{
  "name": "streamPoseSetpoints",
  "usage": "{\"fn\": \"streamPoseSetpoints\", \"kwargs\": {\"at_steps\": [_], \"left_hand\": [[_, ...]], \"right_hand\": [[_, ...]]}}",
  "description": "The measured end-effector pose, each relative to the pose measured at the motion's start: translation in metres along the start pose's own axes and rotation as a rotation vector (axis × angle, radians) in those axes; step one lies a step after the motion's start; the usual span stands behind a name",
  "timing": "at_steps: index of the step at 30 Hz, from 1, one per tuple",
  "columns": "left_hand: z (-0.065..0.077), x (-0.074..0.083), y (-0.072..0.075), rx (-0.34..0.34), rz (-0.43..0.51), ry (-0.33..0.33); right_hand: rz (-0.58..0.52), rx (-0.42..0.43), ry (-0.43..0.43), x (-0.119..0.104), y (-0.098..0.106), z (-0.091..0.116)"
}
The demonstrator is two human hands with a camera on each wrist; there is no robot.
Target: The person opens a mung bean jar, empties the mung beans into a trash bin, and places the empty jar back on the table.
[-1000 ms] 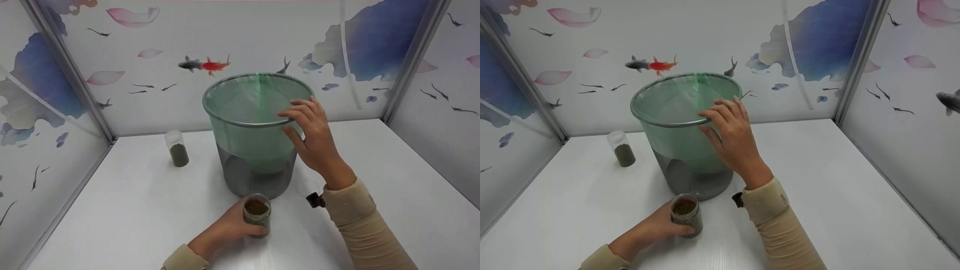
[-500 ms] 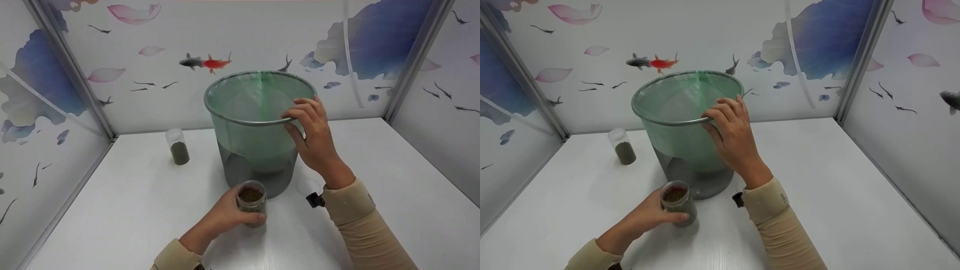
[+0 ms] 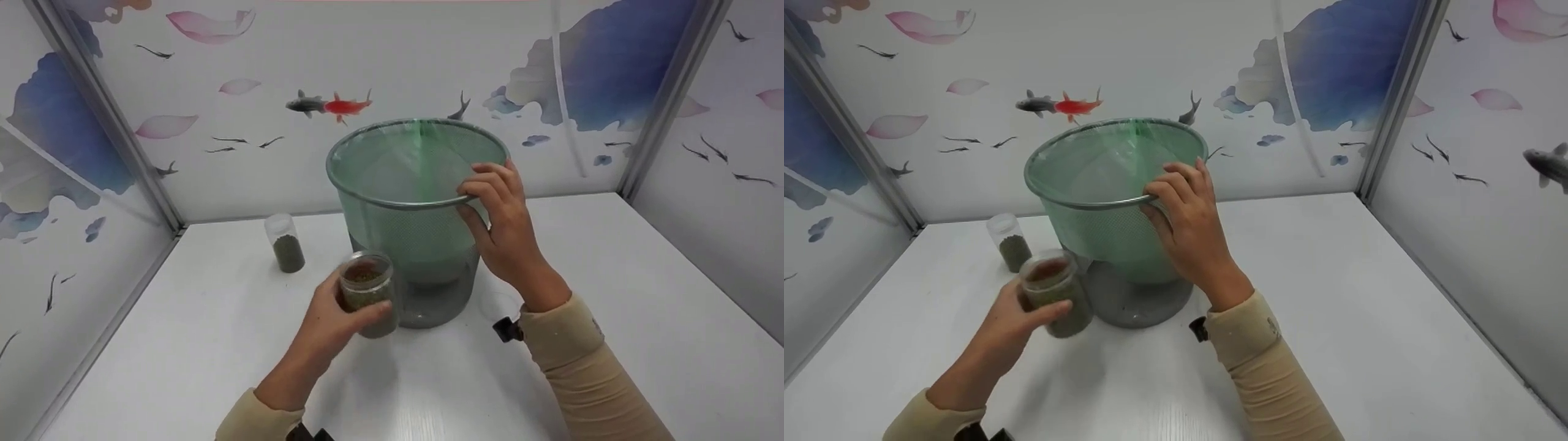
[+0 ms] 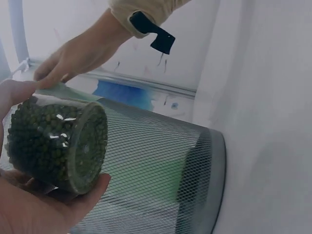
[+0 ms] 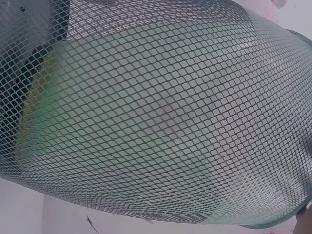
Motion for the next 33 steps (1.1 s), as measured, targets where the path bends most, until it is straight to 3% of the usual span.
{"fn": "streamPoseSetpoints", "kwargs": {"at_steps": [6,12,16,21,25,33], "left_hand": [[-0.008,0.035,0.042,0.171,0.08,-0.042],[-0.033,0.066,0.073,0.256,-0.063,0.001],[-0.051,0.09,0.082,0.273,-0.15,-0.057],[-0.073,0.12,0.086,0.331,-0.371,-0.142],[-0.088,0.14,0.088,0.361,-0.561,-0.166],[-0.111,0.162,0.077,0.322,-0.943,-0.108]], "right_hand": [[-0.001,0.0,0.006,-0.001,-0.002,0.0],[-0.011,0.015,0.01,0.0,-0.001,0.002],[-0.011,0.015,0.015,0.0,-0.001,0.001],[-0.01,0.019,0.021,-0.001,0.0,0.0],[-0.015,0.023,0.028,-0.001,0.0,0.0],[0.0,0.005,0.013,0.0,-0.001,0.001]]}}
Point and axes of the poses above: each hand's wrist, its own z-axis away from the middle knuckle, its own y-axis out of the back of the hand, x = y × z, the point moved 7 cm from there along -z, towards the middle knuckle, and after that the axes turned 5 degrees about -x, right-handed, at the moved point
